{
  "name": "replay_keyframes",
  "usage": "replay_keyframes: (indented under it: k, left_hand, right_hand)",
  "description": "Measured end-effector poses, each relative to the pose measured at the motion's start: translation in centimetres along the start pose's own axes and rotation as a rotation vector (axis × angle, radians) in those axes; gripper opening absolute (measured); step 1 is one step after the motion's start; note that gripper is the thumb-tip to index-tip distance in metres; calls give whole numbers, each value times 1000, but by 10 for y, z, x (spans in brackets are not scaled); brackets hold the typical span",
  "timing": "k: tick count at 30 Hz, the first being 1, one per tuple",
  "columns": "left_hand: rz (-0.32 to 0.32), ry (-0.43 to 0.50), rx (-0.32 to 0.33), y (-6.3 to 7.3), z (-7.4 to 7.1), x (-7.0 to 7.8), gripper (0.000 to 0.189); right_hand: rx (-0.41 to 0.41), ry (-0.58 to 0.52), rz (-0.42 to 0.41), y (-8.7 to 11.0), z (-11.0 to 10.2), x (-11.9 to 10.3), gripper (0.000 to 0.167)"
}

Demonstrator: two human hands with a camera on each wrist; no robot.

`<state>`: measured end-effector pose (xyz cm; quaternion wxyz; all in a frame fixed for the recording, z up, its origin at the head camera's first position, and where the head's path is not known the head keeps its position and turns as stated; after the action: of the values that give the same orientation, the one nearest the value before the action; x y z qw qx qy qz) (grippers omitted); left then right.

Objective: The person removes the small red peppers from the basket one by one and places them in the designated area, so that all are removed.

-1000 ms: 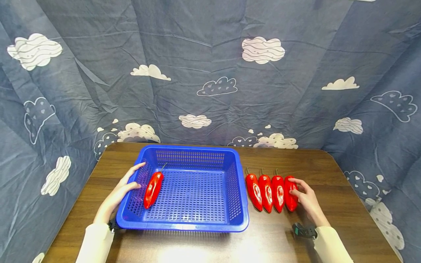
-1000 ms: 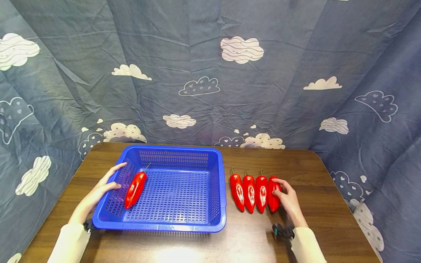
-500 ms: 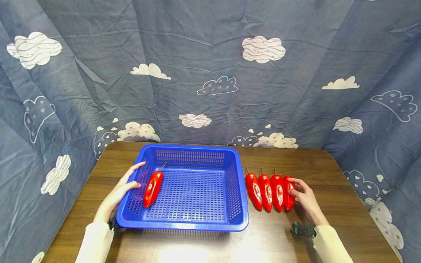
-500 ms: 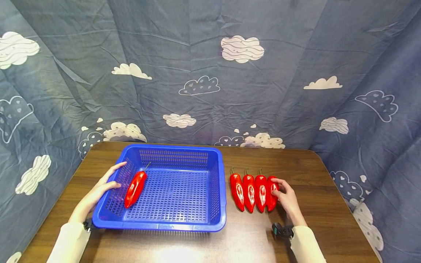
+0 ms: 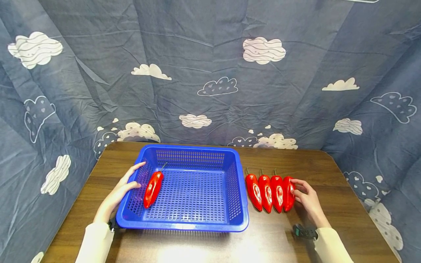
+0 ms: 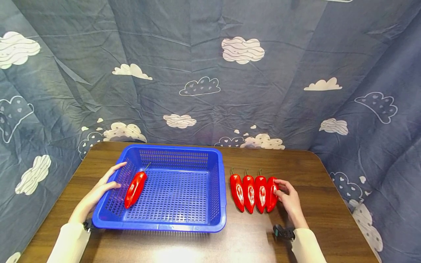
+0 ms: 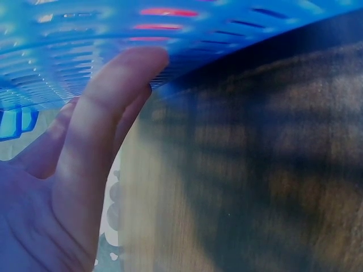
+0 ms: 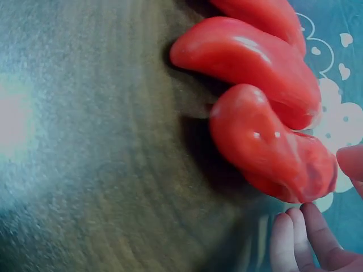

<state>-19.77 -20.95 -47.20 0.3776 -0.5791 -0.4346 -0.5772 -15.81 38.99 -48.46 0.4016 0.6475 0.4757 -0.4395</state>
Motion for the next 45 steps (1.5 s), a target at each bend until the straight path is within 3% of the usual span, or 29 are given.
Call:
replay_keyframes:
  k: [6,14,19,28,45]
  left_hand:
    - [19,-16,10,0,0,0,70]
    - [9,3,2,1,1,0,70]
    - [17,9,-9,2,2,2,69]
    - [18,11,-5,2,2,2,68]
    - [30,25,-20,1,1,2,69]
  right_hand:
    - [33,-14,-14,1,-4,-7,31]
    - [92,75,-69,1,-5,-15,37]
    - [100,54,-88,2,-1,-22,36]
    - [49,-45,-107,3,11,-35,28]
    - [-29,-45,-88,5,33,-55,21]
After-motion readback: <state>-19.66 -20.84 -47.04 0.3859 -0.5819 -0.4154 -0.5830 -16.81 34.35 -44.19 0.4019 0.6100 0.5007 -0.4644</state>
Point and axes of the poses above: each hand's wrist, its own y-axis away from the middle knuckle, its own z-axis out of the palm, x = y × z, the point moved 2 cm from there along -y, towards the middle knuckle, and after that the axes turned 1 degree about x, right-handed, at the moved point
